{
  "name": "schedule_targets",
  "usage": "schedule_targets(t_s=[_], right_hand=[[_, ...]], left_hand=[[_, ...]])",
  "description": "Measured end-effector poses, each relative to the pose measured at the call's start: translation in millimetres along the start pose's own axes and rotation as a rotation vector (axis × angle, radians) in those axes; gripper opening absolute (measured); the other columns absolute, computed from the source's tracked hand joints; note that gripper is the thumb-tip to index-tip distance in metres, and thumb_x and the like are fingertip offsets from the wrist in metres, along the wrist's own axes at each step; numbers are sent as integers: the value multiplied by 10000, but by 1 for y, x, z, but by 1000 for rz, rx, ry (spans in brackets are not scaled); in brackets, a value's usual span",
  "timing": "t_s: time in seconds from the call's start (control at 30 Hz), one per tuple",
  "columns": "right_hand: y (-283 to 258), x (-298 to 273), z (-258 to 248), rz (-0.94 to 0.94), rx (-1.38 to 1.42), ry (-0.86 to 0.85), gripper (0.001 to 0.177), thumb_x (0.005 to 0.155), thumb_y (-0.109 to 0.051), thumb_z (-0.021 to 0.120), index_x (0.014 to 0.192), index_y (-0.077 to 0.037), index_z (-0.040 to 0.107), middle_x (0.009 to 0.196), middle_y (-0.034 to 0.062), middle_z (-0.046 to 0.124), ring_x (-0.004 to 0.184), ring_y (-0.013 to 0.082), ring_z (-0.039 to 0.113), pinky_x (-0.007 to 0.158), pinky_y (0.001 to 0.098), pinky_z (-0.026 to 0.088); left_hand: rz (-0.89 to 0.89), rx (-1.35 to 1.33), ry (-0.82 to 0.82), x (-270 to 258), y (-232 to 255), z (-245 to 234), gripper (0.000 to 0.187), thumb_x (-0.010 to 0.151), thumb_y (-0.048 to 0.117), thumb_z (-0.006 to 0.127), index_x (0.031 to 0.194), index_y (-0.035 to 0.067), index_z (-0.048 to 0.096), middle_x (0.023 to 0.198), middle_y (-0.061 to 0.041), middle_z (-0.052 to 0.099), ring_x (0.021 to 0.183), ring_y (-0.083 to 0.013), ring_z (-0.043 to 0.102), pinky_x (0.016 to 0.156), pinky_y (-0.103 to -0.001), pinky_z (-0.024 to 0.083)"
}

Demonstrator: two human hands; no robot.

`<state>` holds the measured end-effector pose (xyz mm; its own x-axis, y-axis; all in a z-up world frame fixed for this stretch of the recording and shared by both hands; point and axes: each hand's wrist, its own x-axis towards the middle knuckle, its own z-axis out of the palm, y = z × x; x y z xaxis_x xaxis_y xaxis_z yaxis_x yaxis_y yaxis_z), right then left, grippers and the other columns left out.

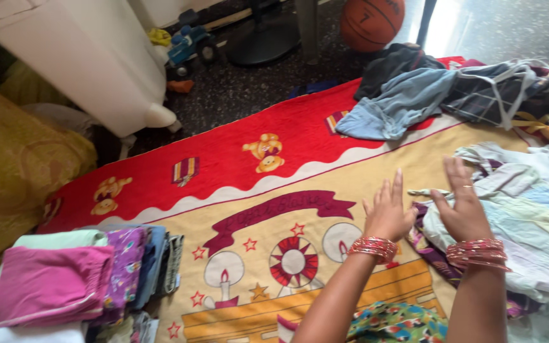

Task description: The person folds several pieces of clothing by hand on a patterned mat. They fold a white pair of trousers, a light-colored short, a purple floral top, and a patterned dress, stacking each folded item on a growing pile.

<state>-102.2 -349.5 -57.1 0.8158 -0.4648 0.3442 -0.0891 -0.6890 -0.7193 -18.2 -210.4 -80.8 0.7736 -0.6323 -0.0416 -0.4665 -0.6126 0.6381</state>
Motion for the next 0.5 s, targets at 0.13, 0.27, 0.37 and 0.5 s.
schedule_targets(t_s=[0.13,0.27,0.37,0.5], right_hand=[[36,-7,-26,172,-18,89,728,936,-233,604,1620,-226,353,1694,183,277,1557,356,251,1193,445,281],[71,-12,-36,263,-70,149,636,974,-237,600,1588,-209,438,1700,198,276,1560,379,232,1203,461,277],[92,-14,-33,365,-38,155,575,977,-278,602,1540,-213,505,1695,193,293,1552,357,289,1191,448,319],[102,-11,-22,459,-18,79,555,960,-320,605,1500,-212,529,1662,201,303,1526,360,301,1100,444,393]], left_hand=[[-4,-142,-102,20,-7,74,987,865,375,675,1671,183,138,1666,-241,265,1518,-400,289,1178,-598,273],[77,-223,-66,40,-11,128,962,847,365,780,1612,62,282,1630,-269,355,1519,-423,310,1195,-466,308],[-72,-377,-163,43,-11,144,1073,744,345,836,1593,11,271,1443,-297,525,1345,-391,539,1118,-415,431],[-43,-450,-91,38,-4,133,704,707,270,858,1317,6,627,1190,-226,721,1110,-345,703,962,-409,532]])
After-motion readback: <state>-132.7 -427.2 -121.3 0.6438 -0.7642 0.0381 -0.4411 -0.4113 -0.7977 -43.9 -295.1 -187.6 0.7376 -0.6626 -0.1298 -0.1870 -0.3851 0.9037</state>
